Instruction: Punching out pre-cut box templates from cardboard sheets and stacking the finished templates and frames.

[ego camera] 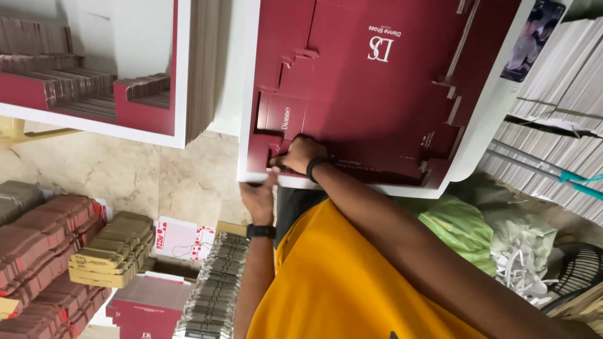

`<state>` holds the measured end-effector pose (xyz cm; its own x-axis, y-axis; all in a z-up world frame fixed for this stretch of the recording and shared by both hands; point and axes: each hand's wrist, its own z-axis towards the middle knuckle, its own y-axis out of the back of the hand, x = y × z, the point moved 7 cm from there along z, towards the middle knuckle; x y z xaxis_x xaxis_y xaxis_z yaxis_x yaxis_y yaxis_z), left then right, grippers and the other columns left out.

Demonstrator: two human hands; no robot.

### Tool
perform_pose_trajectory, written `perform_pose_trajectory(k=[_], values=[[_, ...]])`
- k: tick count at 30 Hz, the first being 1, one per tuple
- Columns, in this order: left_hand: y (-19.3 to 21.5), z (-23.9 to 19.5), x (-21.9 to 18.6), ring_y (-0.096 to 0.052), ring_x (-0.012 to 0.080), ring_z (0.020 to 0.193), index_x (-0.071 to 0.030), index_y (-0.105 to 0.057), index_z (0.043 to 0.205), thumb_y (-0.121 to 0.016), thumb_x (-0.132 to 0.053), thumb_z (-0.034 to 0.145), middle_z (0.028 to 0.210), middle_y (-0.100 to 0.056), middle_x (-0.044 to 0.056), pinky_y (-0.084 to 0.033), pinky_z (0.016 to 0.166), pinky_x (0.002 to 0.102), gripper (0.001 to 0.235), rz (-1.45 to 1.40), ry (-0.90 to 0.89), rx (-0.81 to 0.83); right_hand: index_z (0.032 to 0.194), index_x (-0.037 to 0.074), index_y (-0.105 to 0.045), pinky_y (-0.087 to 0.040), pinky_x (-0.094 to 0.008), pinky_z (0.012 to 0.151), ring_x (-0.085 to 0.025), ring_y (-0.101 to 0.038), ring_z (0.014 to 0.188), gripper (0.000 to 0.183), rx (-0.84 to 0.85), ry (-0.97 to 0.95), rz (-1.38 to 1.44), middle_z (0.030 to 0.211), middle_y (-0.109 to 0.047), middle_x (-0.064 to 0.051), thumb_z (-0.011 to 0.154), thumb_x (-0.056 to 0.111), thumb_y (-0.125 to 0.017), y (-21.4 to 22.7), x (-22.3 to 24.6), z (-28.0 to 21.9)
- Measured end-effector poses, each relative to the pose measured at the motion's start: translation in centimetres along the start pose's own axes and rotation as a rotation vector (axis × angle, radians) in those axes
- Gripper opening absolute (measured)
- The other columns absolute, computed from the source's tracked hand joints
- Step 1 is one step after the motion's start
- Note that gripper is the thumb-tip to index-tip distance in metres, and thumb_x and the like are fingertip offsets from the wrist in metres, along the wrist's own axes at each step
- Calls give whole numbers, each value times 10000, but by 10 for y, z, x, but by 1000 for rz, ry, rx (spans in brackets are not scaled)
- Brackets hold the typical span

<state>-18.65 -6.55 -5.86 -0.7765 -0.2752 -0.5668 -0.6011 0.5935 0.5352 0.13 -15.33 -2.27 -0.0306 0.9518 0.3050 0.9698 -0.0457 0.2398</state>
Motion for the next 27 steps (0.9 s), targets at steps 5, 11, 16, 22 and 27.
perform_pose_trajectory(k=[5,11,16,22,27], values=[[32,48,-48,-606,344,1224,10,-454,1384,-966,-420,745,1271,-599,199,-470,1041,465,925,77,-122,85,921,158,-823,-591,-399,903,-287,-728,1121,590,-33,9,-3,1000,-806,-61,748,708,-702,-13,-14,22],[-16,71,-72,-704,337,1071,-59,-710,1187,-818,-550,779,1060,-726,170,-517,877,492,648,374,-53,601,808,217,-827,-602,-394,863,-255,-747,1065,497,-46,14,-3,897,-807,4,759,689,-680,-11,-14,22],[-13,95,-20,-703,350,950,-49,-783,997,-805,-591,804,900,-742,179,-523,823,471,576,484,-92,557,709,255,-811,-606,-406,834,-271,-759,1002,451,-93,1,-1,843,-799,9,742,680,-663,-19,-21,33],[-3,46,-65,-728,455,899,-29,-766,881,-716,-626,849,803,-739,241,-565,781,545,600,794,-306,286,627,283,-791,-617,-419,803,-264,-773,904,420,-126,23,-3,738,-777,44,731,661,-639,-20,-23,38],[-13,41,-61,-749,451,796,-52,-718,834,-622,-635,928,736,-727,229,-597,712,533,598,993,-518,211,622,241,-785,-621,-430,792,-257,-775,818,383,-135,41,73,661,-754,33,747,591,-688,-19,-27,39]])
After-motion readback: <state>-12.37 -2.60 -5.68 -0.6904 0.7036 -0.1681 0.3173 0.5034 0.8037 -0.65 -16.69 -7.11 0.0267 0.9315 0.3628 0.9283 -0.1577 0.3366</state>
